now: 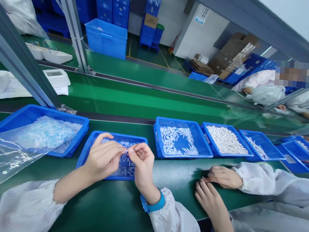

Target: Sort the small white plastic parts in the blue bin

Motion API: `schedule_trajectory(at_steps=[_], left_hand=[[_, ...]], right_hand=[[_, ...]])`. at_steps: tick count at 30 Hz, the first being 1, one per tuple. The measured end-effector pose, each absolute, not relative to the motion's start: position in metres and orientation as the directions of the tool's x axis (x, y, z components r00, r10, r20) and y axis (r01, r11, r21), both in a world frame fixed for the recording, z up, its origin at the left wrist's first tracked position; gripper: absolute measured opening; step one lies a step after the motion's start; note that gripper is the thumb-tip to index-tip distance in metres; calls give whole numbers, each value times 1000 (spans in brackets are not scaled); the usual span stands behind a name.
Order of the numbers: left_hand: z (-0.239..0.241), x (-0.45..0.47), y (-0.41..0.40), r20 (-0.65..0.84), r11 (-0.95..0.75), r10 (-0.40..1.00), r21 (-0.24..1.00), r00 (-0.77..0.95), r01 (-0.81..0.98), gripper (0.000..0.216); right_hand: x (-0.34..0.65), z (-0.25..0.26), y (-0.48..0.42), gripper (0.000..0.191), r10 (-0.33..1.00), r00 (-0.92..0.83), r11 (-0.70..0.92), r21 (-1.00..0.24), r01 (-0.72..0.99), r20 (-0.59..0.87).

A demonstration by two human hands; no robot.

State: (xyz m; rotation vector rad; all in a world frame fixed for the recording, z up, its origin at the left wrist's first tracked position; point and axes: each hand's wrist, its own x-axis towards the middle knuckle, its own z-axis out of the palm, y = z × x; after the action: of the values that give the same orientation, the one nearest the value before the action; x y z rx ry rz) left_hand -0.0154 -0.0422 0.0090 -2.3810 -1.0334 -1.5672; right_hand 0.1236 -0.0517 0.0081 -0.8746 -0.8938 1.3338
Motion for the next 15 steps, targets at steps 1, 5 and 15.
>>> schedule_trajectory(at_steps=[1,5,15], left_hand=[[9,-16,-43,853,-759,472,264,224,595,19],[10,-16,-43,871,-742,453,251,188,622,18],[14,-16,-45,874,-723,449,232,187,650,17]], right_hand=[[124,10,-51,18,999,34,17,-906,-424,3],[124,12,-51,26,999,-41,-38,-922,-384,-24],[123,0,-59,36,990,-118,51,-986,-161,71]])
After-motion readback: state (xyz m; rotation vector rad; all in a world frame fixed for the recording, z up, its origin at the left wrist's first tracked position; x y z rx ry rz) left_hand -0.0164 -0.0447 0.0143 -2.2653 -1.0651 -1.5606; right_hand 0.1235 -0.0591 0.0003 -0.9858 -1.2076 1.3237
